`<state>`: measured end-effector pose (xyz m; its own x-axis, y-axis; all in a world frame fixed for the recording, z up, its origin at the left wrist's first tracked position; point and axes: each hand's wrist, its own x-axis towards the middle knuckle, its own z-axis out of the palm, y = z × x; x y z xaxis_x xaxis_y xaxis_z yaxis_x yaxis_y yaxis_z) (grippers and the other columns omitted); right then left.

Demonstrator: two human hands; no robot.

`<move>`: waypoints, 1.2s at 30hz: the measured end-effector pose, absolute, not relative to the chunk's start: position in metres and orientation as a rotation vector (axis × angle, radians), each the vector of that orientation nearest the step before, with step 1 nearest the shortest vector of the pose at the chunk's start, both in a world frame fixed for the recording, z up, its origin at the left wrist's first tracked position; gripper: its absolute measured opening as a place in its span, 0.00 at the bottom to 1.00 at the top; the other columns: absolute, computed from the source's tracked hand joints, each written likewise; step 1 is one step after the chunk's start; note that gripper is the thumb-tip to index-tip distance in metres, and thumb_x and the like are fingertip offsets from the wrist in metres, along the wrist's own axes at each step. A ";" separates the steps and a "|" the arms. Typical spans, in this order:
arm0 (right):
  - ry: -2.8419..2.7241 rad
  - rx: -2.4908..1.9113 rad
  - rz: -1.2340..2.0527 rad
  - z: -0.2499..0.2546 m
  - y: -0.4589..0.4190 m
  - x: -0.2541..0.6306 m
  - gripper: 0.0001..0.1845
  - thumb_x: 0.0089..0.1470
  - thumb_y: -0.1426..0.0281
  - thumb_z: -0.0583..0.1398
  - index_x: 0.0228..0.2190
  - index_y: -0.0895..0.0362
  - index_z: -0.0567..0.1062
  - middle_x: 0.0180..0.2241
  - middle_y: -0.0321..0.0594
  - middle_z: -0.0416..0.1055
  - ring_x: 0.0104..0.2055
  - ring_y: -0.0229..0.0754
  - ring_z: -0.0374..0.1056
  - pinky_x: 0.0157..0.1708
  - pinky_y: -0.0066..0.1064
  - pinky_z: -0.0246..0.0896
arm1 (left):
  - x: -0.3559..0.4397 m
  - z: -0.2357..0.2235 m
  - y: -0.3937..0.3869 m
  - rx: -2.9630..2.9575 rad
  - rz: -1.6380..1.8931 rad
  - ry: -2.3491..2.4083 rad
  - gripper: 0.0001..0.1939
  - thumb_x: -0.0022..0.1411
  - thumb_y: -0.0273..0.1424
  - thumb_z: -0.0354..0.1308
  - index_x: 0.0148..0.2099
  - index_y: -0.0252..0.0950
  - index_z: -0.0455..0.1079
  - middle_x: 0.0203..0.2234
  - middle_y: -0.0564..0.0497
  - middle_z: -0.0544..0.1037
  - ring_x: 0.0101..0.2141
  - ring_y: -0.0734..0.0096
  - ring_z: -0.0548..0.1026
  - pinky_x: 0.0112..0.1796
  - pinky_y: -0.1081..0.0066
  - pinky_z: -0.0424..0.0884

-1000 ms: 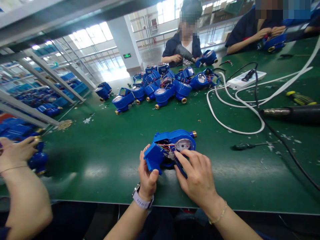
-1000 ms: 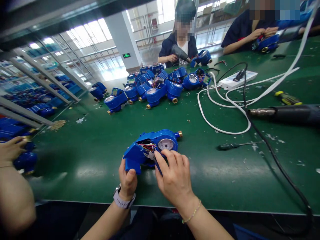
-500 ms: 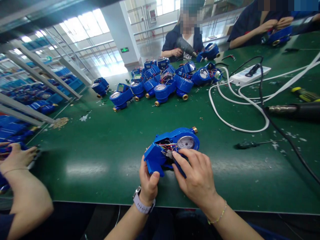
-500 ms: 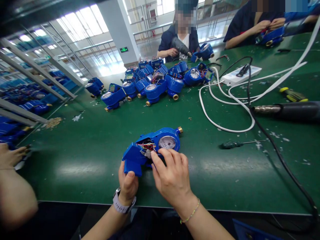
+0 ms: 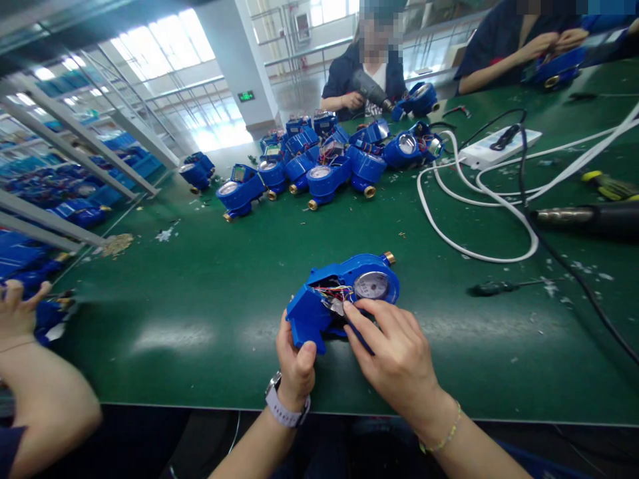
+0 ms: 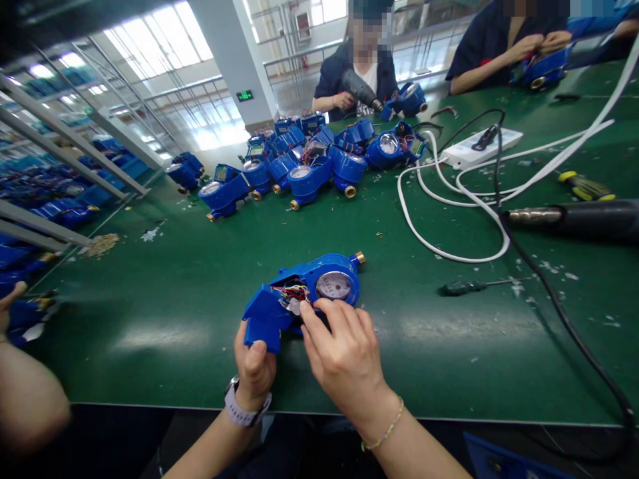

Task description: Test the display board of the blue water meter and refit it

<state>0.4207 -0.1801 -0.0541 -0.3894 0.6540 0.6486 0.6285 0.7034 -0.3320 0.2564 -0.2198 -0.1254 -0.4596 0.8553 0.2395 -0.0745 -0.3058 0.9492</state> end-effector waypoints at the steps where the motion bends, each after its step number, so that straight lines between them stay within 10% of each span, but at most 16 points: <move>1: -2.116 -0.974 0.044 -0.054 -0.180 0.421 0.13 0.65 0.73 0.55 0.48 0.61 0.75 0.43 0.46 0.72 0.43 0.49 0.67 0.40 0.40 0.58 | 0.257 -0.125 -0.220 1.050 1.829 1.264 0.30 0.56 0.45 0.61 0.57 0.34 0.66 0.45 0.45 0.75 0.42 0.62 0.74 0.45 0.68 0.71; 36: -2.173 -1.125 0.007 -0.053 -0.186 0.415 0.16 0.65 0.69 0.54 0.51 0.63 0.71 0.43 0.47 0.71 0.44 0.51 0.63 0.41 0.41 0.54 | 0.258 -0.121 -0.217 1.045 1.849 1.368 0.30 0.53 0.50 0.62 0.50 0.32 0.69 0.39 0.44 0.76 0.36 0.62 0.75 0.40 0.67 0.73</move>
